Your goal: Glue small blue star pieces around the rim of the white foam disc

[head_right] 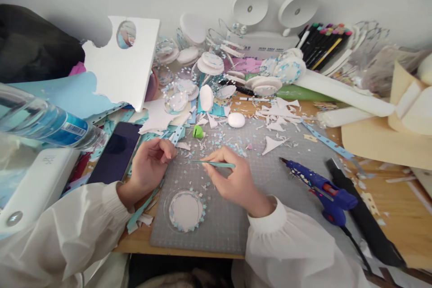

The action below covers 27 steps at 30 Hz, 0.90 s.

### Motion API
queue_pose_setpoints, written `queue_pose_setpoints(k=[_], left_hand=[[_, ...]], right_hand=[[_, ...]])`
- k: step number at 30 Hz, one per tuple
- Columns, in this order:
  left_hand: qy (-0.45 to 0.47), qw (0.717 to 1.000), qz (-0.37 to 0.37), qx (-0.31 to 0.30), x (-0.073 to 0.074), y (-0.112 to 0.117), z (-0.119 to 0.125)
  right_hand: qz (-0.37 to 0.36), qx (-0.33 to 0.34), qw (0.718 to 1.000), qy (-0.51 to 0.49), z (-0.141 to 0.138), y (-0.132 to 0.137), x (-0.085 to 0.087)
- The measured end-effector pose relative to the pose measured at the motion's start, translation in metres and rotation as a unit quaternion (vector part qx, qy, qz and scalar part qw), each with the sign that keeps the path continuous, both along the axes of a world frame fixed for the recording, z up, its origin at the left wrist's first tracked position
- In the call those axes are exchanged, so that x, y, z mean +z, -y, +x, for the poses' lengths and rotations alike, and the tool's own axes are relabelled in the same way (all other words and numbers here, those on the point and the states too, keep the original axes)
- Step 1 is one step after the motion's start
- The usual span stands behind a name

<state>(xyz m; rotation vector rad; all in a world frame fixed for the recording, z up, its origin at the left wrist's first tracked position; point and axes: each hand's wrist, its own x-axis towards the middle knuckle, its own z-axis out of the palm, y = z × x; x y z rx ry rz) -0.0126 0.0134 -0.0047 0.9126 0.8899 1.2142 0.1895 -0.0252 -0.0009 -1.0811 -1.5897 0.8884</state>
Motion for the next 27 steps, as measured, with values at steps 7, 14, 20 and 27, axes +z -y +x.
queue_pose_setpoints(k=[7, 14, 20, 27], left_hand=[[-0.182, 0.956, 0.223, -0.057, 0.002, 0.012, -0.002], [-0.213, 0.919, 0.314, -0.105, 0.005, 0.016, -0.001], [-0.223, 0.913, 0.327, -0.102, 0.003, 0.015, 0.001], [-0.242, 0.913, 0.318, -0.089, 0.005, 0.016, 0.001]], right_hand=[[-0.180, 0.019, 0.943, -0.278, 0.006, -0.004, 0.012], [-0.198, 0.050, 0.932, -0.299, 0.007, -0.001, 0.016], [-0.176, 0.052, 0.952, -0.247, 0.009, 0.002, 0.012], [-0.153, 0.018, 0.955, -0.253, 0.009, 0.001, 0.011]])
